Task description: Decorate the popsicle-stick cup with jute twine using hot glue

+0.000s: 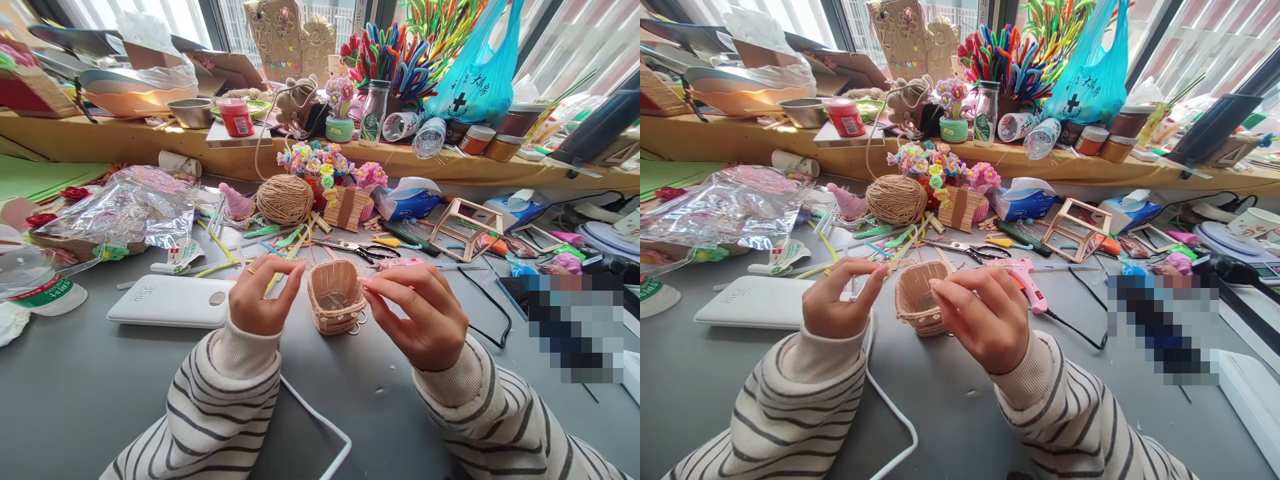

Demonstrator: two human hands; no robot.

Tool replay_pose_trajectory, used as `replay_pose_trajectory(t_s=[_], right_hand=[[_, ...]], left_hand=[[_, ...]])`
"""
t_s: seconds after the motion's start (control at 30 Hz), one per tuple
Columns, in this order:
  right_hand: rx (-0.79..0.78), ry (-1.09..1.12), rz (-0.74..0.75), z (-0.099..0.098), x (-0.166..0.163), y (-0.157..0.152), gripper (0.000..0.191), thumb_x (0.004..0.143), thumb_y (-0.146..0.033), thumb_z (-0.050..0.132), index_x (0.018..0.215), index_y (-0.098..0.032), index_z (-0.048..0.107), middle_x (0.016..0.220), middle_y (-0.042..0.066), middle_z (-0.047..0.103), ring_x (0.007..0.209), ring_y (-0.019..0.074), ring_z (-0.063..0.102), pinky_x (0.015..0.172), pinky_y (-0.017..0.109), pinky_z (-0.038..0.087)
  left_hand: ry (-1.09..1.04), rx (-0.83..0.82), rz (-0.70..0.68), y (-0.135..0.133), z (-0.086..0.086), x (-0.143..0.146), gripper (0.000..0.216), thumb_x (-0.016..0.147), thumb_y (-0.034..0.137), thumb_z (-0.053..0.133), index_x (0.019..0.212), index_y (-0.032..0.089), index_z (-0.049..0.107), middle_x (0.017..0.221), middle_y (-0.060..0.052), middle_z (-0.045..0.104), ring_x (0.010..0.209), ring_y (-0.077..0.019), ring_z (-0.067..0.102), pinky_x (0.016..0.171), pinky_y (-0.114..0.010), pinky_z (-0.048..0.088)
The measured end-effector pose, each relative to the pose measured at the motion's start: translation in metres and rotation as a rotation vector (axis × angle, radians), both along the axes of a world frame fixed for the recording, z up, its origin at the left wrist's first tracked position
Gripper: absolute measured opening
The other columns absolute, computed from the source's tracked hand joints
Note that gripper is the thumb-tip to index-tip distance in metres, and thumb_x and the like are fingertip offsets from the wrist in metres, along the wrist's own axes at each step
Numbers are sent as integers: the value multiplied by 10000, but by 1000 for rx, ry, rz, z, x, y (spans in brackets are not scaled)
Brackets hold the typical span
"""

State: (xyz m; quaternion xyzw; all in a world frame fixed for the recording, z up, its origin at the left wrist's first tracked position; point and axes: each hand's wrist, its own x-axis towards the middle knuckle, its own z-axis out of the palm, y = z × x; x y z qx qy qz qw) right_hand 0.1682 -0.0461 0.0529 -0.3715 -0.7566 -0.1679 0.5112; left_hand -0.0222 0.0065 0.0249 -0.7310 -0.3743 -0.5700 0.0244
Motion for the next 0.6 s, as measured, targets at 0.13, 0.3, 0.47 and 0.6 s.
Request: replay_pose_trajectory(t_s=[0.13, 0.3, 0.47, 0.6], right_hand=[[1, 7, -8, -1, 1, 1, 218, 668, -58, 672, 866, -145, 644, 782, 60, 655, 725, 147, 581, 653, 302, 511], [-41, 40, -30, -2, 4, 3, 251, 674, -63, 665, 899, -171, 639, 825, 49, 644, 767, 147, 579, 700, 311, 513], [-77, 57, -39, -3, 8, 10, 201, 701, -76, 643, 877, -173, 639, 796, 42, 633, 755, 138, 569, 681, 299, 503], [-105, 52, -45, -6, 11, 14, 172, 726, -102, 625, 874, -188, 635, 797, 35, 629, 762, 139, 564, 676, 301, 498]], left_hand=[[-165, -285, 10, 12, -10, -7, 201, 761, 244, 583, 951, 179, 596, 832, -29, 642, 651, -118, 586, 681, -273, 482], [-243, -633, -582, 8, -21, -6, 700, 675, 501, 616, 1277, 228, 387, 1236, -122, 501, 1075, -253, 520, 898, -388, 429], [-134, -738, -621, -3, -32, 1, 1007, 495, 376, 784, 1348, 242, 265, 1311, -123, 442, 1224, -325, 390, 1025, -446, 307], [-108, -775, -682, 0, -30, 4, 759, 576, 248, 730, 1254, 197, 392, 1236, -116, 520, 1134, -297, 496, 964, -394, 405]])
